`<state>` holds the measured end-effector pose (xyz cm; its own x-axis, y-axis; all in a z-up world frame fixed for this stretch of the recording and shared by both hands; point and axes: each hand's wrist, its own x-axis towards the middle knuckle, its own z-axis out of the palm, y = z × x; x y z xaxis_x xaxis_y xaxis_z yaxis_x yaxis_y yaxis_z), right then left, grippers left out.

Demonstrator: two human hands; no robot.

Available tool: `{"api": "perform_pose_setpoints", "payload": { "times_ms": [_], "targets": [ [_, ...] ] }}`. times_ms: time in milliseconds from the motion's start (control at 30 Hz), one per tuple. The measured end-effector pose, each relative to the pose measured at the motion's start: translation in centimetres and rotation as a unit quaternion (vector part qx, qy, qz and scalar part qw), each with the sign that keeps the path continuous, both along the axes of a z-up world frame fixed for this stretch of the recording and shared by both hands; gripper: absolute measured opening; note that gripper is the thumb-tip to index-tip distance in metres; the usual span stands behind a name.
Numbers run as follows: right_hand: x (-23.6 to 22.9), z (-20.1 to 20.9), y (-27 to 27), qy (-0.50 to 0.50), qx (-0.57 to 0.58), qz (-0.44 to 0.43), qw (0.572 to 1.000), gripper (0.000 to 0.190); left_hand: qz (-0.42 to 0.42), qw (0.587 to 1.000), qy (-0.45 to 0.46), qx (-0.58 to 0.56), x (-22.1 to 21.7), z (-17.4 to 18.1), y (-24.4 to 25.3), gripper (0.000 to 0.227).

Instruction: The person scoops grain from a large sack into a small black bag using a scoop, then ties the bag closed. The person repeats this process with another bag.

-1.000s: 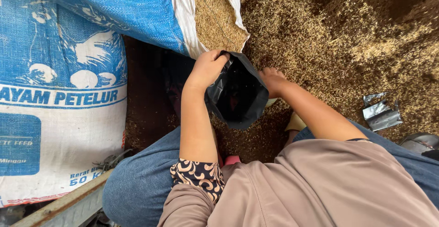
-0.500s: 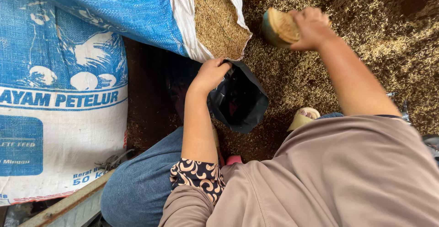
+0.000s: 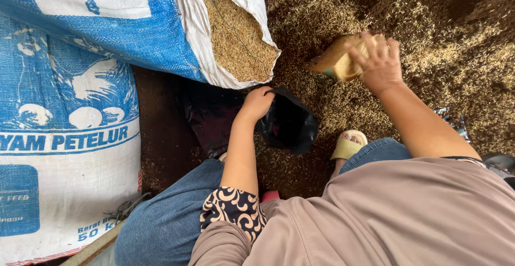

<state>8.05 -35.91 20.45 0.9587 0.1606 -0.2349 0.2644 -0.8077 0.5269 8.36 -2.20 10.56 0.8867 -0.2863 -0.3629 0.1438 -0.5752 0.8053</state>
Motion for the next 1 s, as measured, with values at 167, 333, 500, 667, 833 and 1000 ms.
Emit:
{"api": "perform_pose_setpoints", "payload": {
  "times_ms": [167, 333, 500, 667, 833, 1000],
  "targets": [
    [1.0, -0.7, -1.4, 0.110, 0.411, -0.406, 0.809, 0.103, 0.137, 0.983, -0.051, -0.107, -0.2, -0.8, -2.3, 0.037],
    [1.7, -4.9, -0.2, 0.012, 0.698, -0.436, 0.568, 0.080, 0.160, 0.974, -0.037, -0.156, -2.0, -1.6, -4.4, 0.049],
    [2.3, -3.9, 0.4, -0.034, 0.774, -0.608, 0.174, 0.088, 0.063, 0.987, -0.044, -0.141, -2.8, -1.3, -4.6, 0.053],
    [2.5, -1.7, 1.0, 0.063, 0.696, -0.668, 0.255, 0.100, 0.025, 0.991, 0.001, -0.131, -2.4, 0.9, -4.6, 0.053],
    [2.0, -8.1, 3.7, 0.096, 0.622, -0.680, 0.376, 0.084, 0.006, 0.994, 0.070, -0.079, -2.1, 0.6, -4.7, 0.049],
    [0.2, -13.7, 4.8, 0.098, 0.595, -0.615, 0.508, 0.069, -0.012, 0.993, 0.038, -0.113, -1.9, -1.0, -4.5, 0.043]
  ]
}}
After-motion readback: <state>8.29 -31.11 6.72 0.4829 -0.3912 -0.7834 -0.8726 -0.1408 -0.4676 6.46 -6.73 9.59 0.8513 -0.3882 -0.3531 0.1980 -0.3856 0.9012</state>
